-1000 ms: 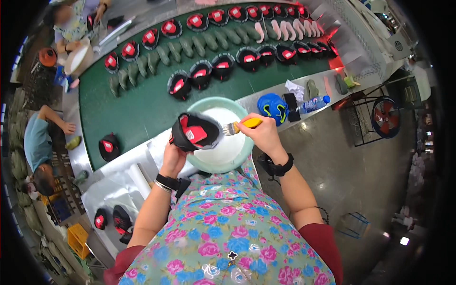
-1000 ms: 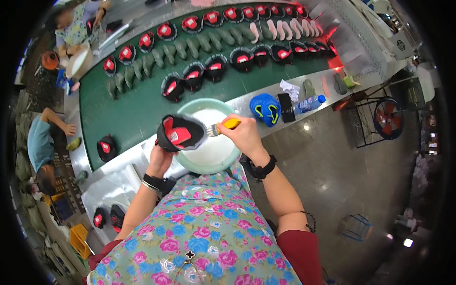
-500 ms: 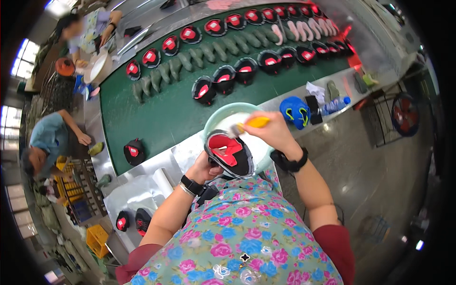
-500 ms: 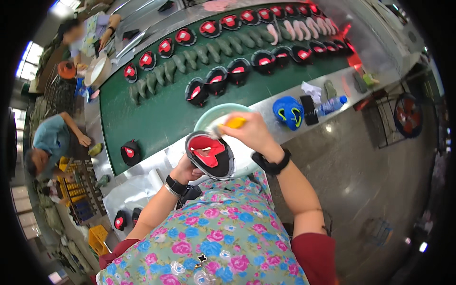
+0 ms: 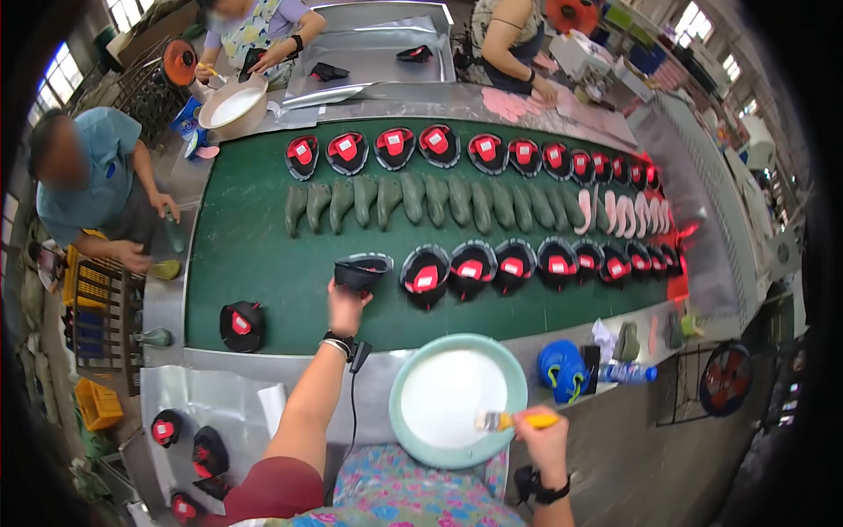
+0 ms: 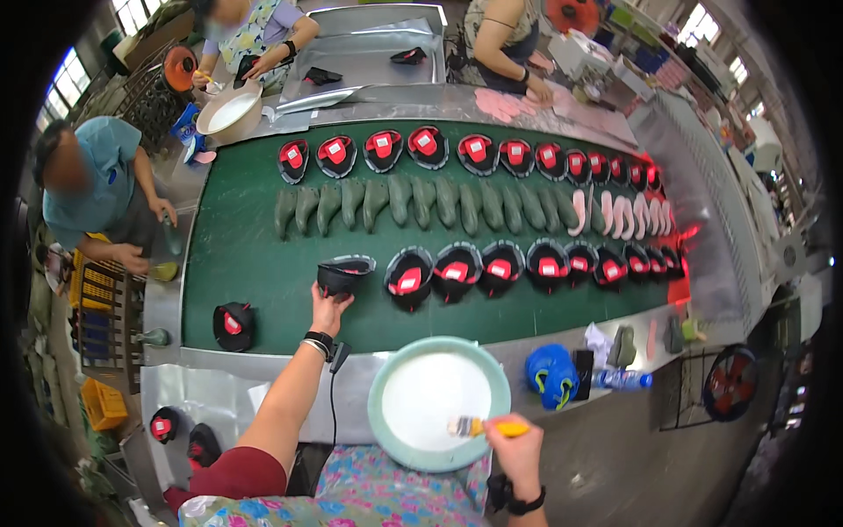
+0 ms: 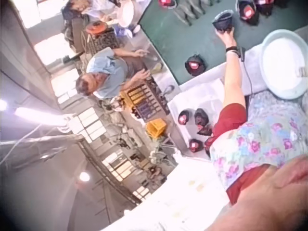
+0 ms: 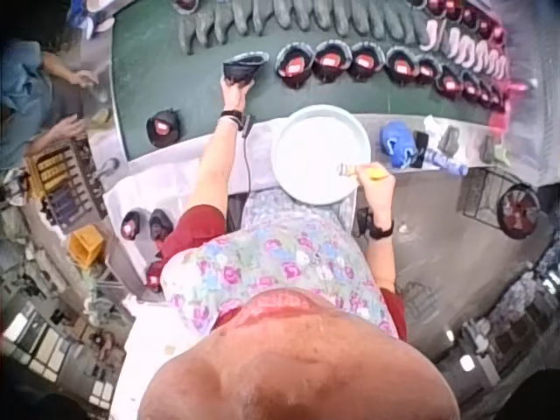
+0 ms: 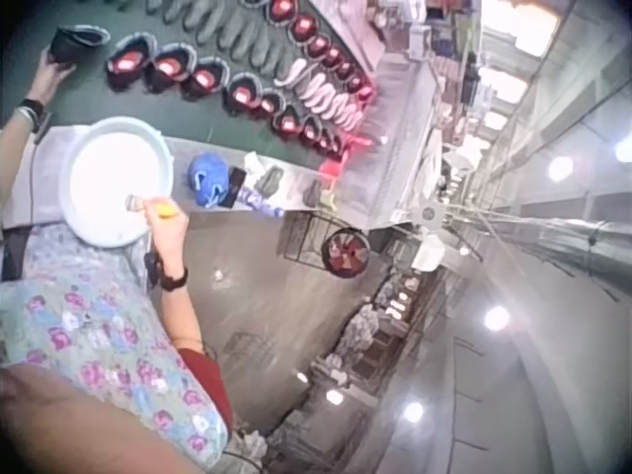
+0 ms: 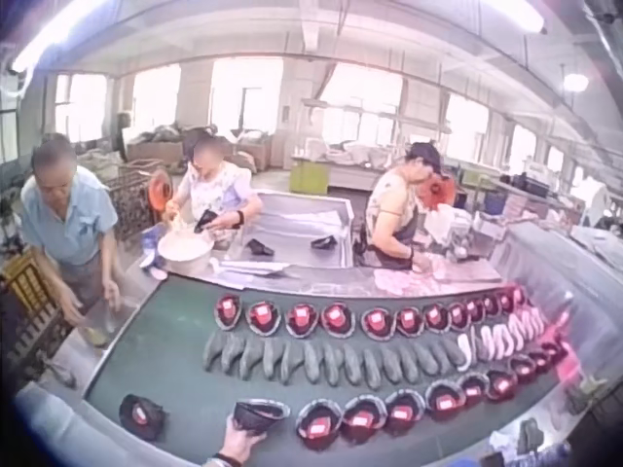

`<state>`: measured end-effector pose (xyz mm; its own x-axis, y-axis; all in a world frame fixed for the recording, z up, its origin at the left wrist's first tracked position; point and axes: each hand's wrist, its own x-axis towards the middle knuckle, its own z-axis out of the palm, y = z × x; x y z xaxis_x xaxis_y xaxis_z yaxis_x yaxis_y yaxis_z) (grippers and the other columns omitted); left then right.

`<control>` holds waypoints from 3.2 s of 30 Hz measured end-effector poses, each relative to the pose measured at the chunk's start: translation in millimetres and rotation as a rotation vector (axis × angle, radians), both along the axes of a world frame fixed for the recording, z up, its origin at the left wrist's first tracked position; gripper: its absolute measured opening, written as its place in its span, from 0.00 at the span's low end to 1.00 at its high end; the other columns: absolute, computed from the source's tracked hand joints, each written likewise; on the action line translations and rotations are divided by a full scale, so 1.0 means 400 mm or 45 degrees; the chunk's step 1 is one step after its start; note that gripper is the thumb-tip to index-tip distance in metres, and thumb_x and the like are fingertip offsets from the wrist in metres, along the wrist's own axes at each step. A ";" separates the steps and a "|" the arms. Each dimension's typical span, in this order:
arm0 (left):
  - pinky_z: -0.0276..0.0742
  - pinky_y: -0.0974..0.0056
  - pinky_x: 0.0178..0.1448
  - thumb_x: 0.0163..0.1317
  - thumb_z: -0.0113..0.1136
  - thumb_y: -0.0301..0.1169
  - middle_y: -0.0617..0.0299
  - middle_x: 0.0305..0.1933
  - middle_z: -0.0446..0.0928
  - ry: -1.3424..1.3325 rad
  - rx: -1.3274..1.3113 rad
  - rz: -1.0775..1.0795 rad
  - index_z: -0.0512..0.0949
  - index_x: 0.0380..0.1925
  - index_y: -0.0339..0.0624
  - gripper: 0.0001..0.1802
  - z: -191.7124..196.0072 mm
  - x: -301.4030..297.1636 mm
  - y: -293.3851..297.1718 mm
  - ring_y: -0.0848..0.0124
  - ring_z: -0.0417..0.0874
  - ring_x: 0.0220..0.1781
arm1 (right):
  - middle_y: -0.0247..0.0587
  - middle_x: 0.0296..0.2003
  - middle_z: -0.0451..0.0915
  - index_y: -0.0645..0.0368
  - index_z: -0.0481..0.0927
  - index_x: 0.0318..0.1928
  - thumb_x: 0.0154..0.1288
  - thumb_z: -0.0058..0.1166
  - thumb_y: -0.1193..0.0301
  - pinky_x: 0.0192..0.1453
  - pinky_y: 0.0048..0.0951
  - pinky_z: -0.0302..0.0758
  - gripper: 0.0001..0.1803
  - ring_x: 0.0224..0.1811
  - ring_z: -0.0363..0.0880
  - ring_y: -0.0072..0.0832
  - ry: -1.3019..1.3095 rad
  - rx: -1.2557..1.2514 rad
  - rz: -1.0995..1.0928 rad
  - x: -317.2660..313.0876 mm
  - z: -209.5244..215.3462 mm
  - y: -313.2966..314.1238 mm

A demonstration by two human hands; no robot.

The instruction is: The person applies a white substance to the interior of black and red shoes using a yellow brush. They pick up shoes from a conveyor belt, dip the brush into a bowl of white liquid, and coat the inside of the shoes before placing them back on the belt.

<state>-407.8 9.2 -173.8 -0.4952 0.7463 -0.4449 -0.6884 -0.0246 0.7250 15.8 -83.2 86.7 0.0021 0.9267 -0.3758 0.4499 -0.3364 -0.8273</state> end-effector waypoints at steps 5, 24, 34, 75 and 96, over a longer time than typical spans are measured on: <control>0.85 0.49 0.53 0.60 0.47 0.10 0.45 0.52 0.70 -0.132 -0.288 -0.027 0.45 0.72 0.55 0.44 -0.032 -0.020 -0.063 0.52 0.81 0.46 | 0.36 0.27 0.84 0.67 0.86 0.36 0.60 0.68 0.76 0.33 0.22 0.76 0.07 0.27 0.80 0.19 0.044 -0.046 -0.118 -0.064 -0.021 0.008; 0.67 0.47 0.52 0.42 0.67 0.20 0.49 0.40 0.78 2.101 -0.753 -0.091 0.77 0.49 0.39 0.28 0.144 -0.302 -0.353 0.48 0.76 0.45 | 0.36 0.45 0.84 0.55 0.84 0.48 0.59 0.68 0.70 0.43 0.31 0.81 0.15 0.46 0.80 0.34 -0.337 0.523 0.158 -0.094 0.006 0.016; 0.65 0.48 0.63 0.49 0.61 0.23 0.63 0.43 0.81 2.465 0.569 -1.249 0.79 0.44 0.48 0.19 0.703 0.148 -0.435 0.62 0.78 0.53 | 0.29 0.49 0.83 0.51 0.83 0.52 0.53 0.71 0.66 0.47 0.34 0.84 0.24 0.53 0.80 0.31 -0.494 0.869 1.217 -0.343 0.130 -0.061; 0.61 0.65 0.73 0.61 0.48 0.10 0.56 0.68 0.67 0.574 0.032 -1.513 0.53 0.73 0.43 0.40 0.714 0.225 -0.746 0.69 0.66 0.70 | 0.48 0.34 0.87 0.57 0.89 0.38 0.56 0.72 0.65 0.44 0.34 0.82 0.11 0.38 0.88 0.40 -0.168 0.431 0.265 -0.031 -0.091 -0.143; 0.72 0.60 0.67 0.63 0.61 0.25 0.52 0.61 0.77 0.384 0.176 -1.157 0.70 0.65 0.42 0.28 0.721 0.189 -0.769 0.67 0.77 0.62 | 0.50 0.31 0.87 0.60 0.89 0.40 0.56 0.73 0.66 0.39 0.30 0.81 0.14 0.32 0.88 0.34 -0.164 0.535 0.173 -0.048 -0.064 -0.109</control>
<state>-332.4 -298.3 114.5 0.2179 0.9370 -0.2729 -0.2723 0.3269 0.9050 -3.3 -127.0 61.2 -0.1079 0.9938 0.0279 0.5746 0.0853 -0.8140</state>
